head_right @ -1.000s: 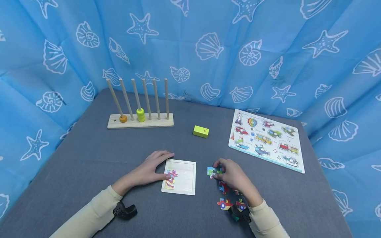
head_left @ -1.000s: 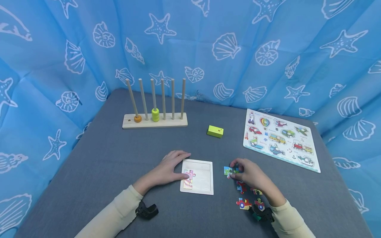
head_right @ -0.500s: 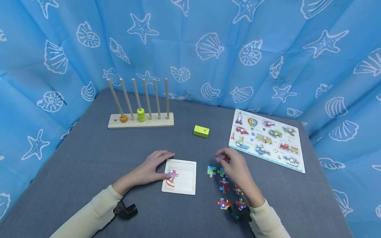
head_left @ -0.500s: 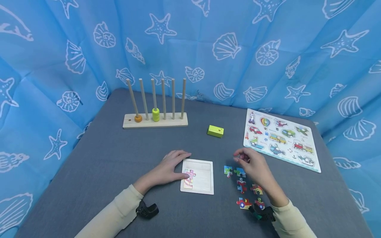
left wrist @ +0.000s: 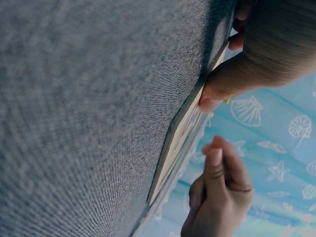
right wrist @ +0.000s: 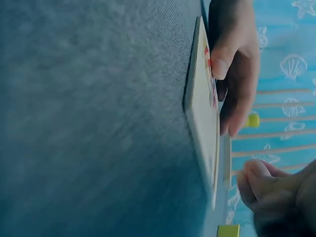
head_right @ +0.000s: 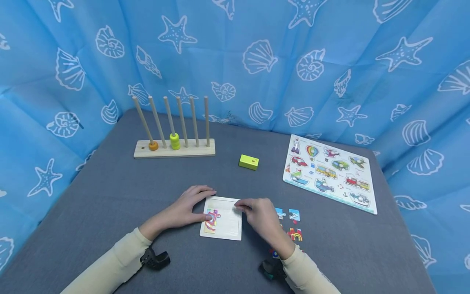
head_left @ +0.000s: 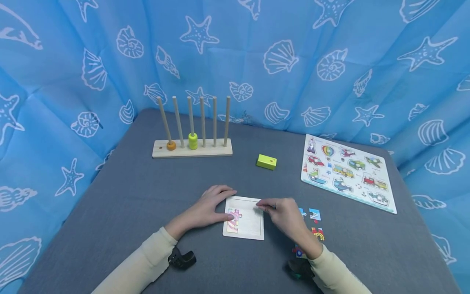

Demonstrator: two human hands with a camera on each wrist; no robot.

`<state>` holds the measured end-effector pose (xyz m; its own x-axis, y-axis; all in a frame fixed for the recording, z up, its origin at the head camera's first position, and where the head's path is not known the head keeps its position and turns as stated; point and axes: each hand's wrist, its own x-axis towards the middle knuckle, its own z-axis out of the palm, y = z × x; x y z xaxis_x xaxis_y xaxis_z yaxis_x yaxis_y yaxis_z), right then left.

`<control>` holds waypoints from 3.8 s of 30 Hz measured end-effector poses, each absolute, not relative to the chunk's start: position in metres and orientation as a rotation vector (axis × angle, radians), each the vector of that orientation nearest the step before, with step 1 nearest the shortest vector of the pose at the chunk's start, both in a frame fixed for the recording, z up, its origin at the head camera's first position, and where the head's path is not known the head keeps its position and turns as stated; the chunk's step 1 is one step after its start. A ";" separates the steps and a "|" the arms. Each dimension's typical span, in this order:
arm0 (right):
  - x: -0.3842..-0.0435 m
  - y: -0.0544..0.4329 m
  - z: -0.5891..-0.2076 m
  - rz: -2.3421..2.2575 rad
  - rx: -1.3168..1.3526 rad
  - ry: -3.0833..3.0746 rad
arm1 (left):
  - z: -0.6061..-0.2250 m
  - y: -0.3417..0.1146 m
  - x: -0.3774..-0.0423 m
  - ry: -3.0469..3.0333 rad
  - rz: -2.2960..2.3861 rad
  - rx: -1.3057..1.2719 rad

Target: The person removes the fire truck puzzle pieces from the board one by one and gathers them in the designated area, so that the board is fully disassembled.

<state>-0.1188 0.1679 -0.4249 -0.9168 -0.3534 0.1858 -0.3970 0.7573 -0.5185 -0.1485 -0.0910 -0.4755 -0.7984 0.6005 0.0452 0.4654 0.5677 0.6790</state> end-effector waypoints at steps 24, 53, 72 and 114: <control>-0.123 0.128 -0.434 0.941 0.858 -3.048 | -0.478 -0.089 -0.148 2.615 0.893 1.105; -0.125 0.113 -0.432 1.105 0.571 -3.079 | -0.475 -0.090 -0.146 2.602 0.895 1.017; -0.125 0.118 -0.424 1.290 0.540 -3.113 | -0.475 -0.091 -0.146 2.600 0.912 1.032; -0.095 0.230 -0.408 0.879 0.344 -3.285 | -0.475 -0.091 -0.146 2.598 0.840 1.043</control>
<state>-0.0953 0.2303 -0.4077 -0.9422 -0.2600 -0.2114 -0.1197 0.8504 -0.5124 -0.1463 -0.0906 -0.4746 -0.7245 0.6892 0.0097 0.5643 0.5850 0.5825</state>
